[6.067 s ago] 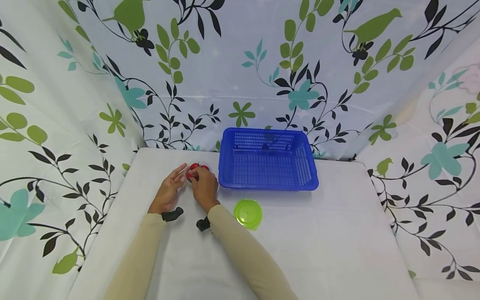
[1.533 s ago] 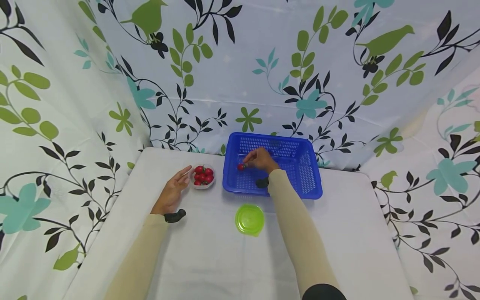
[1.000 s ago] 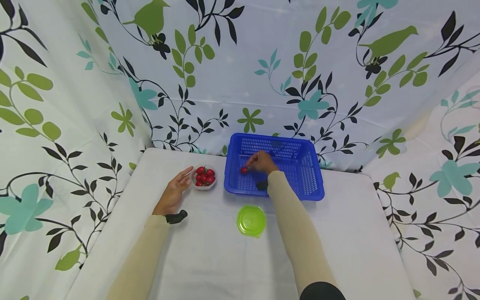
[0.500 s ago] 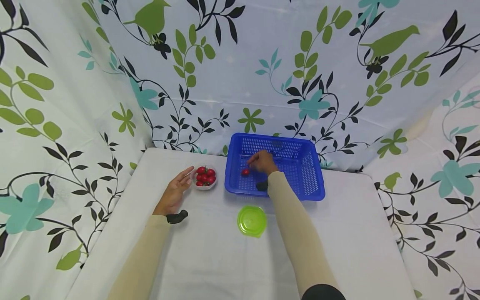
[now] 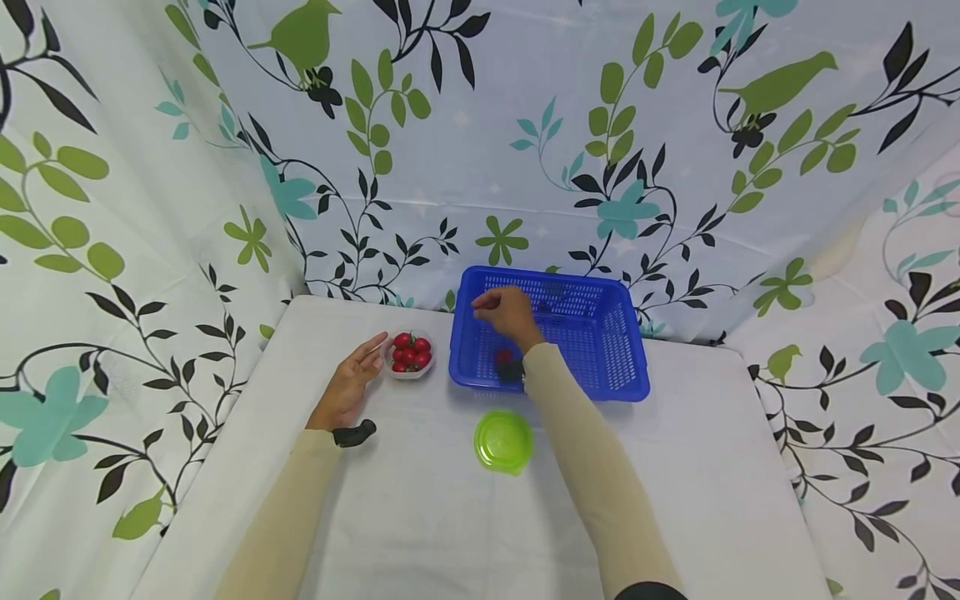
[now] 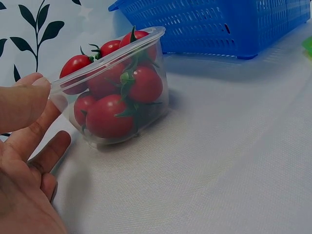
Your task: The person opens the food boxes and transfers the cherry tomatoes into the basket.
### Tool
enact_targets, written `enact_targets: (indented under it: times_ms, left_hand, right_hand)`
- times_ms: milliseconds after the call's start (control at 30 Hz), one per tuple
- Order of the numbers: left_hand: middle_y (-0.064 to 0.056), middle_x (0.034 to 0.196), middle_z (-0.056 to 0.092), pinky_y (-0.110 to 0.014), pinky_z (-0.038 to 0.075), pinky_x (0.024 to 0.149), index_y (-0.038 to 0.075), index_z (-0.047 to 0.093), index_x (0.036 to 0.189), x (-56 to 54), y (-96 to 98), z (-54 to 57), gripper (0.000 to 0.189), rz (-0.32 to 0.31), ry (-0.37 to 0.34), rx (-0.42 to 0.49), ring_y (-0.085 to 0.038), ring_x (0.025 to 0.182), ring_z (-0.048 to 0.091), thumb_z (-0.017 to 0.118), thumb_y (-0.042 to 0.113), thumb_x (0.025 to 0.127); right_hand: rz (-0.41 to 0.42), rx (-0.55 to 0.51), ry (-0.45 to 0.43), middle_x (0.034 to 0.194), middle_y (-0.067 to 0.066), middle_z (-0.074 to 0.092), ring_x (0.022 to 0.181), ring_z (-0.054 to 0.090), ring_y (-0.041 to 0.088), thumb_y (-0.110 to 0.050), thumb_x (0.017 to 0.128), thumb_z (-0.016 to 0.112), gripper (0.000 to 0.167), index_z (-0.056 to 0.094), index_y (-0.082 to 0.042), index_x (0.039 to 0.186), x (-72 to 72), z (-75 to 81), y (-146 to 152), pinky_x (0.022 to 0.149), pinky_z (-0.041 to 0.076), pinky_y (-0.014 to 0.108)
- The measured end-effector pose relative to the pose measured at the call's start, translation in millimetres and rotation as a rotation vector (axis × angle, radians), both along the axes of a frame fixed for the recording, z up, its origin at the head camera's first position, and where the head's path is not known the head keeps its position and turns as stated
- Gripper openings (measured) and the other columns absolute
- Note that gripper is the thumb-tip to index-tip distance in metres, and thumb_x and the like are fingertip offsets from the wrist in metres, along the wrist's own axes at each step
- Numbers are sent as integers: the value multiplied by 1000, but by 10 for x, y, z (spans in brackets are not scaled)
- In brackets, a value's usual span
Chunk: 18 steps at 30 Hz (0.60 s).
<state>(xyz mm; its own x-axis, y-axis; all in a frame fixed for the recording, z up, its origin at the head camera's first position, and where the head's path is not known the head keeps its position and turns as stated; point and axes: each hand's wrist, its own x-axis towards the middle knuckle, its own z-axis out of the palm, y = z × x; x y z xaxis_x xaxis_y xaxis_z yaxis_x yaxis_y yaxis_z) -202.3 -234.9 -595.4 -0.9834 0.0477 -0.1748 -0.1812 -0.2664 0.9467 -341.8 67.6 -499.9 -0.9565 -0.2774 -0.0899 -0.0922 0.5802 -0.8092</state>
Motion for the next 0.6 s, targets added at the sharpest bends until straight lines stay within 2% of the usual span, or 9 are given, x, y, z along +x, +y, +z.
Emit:
enact_targets:
  times_ms: [133,300,600]
  left_hand:
    - [-3,173,38,-45,14,136,18,43,164,-5,6,1,54,3,5,8,-21,164,28,52,6,111]
    - [-3,173,38,-45,14,136,18,43,164,-13,-5,-13,55,0,10,9,-21,163,28,51,5,111]
    - [-2,173,38,-45,15,136,19,44,163,-13,-14,-22,54,-5,2,10,-21,163,27,51,5,111]
  right_hand:
    - [23,-17,33,110,9,81,106,74,26,-12,95,80,12,83,-11,107,44,76,-127,100,60,45]
    - [63,-36,50,110,7,81,105,74,23,-13,96,81,13,82,-11,109,105,142,-314,98,60,41]
    - [125,-20,30,107,5,80,99,75,21,-13,97,79,13,83,-11,110,216,201,-635,92,63,36]
